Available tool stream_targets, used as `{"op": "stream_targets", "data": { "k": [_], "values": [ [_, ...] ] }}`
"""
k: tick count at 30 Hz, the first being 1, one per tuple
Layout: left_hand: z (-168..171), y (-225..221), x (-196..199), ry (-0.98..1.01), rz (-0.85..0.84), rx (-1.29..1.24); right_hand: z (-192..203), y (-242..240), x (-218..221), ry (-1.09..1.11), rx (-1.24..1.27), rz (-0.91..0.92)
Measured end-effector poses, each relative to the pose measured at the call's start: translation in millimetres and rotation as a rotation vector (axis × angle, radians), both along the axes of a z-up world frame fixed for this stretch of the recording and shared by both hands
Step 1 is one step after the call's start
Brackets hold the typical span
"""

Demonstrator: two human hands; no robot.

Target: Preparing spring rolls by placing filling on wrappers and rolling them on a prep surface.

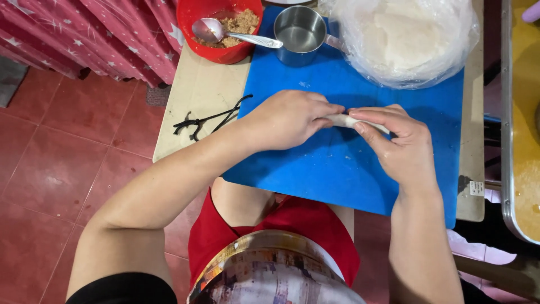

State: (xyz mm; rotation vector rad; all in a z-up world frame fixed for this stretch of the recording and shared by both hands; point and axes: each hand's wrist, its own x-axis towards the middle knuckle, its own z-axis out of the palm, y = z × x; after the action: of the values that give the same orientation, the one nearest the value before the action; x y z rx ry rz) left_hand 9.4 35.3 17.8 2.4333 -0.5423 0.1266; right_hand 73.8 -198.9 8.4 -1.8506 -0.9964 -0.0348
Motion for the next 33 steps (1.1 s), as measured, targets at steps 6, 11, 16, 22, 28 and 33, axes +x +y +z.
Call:
{"op": "stream_targets", "data": {
  "k": [6, 11, 16, 22, 28, 33],
  "values": [
    [-21.8, -3.2, -3.7, -0.406, 0.028, 0.041, -10.1, -5.6, 6.1, 0.28, 0.079, -0.072],
    [-30.5, 1.3, -0.6, -0.542, 0.09, -0.041, -20.6, -9.5, 11.9, 0.41, 0.117, -0.158],
    [-19.0, 22.3, -12.2, -0.34, 0.35, -0.118, -6.1, -5.2, 5.9, 0.336, 0.027, -0.252],
    [-18.7, 27.1, -20.2, 0.094, 0.356, -0.102, -11.7, -5.8, 8.9, 0.165, -0.117, -0.297],
    [-20.3, 19.1, -9.9, 0.066, 0.387, -0.193, -12.8, -10.3, 13.4, -0.083, -0.087, -0.388],
    [-22.1, 10.9, 0.6, -0.141, 0.272, -0.001, 2.2, -7.6, 8.9, 0.059, -0.016, -0.435]
  ]
}}
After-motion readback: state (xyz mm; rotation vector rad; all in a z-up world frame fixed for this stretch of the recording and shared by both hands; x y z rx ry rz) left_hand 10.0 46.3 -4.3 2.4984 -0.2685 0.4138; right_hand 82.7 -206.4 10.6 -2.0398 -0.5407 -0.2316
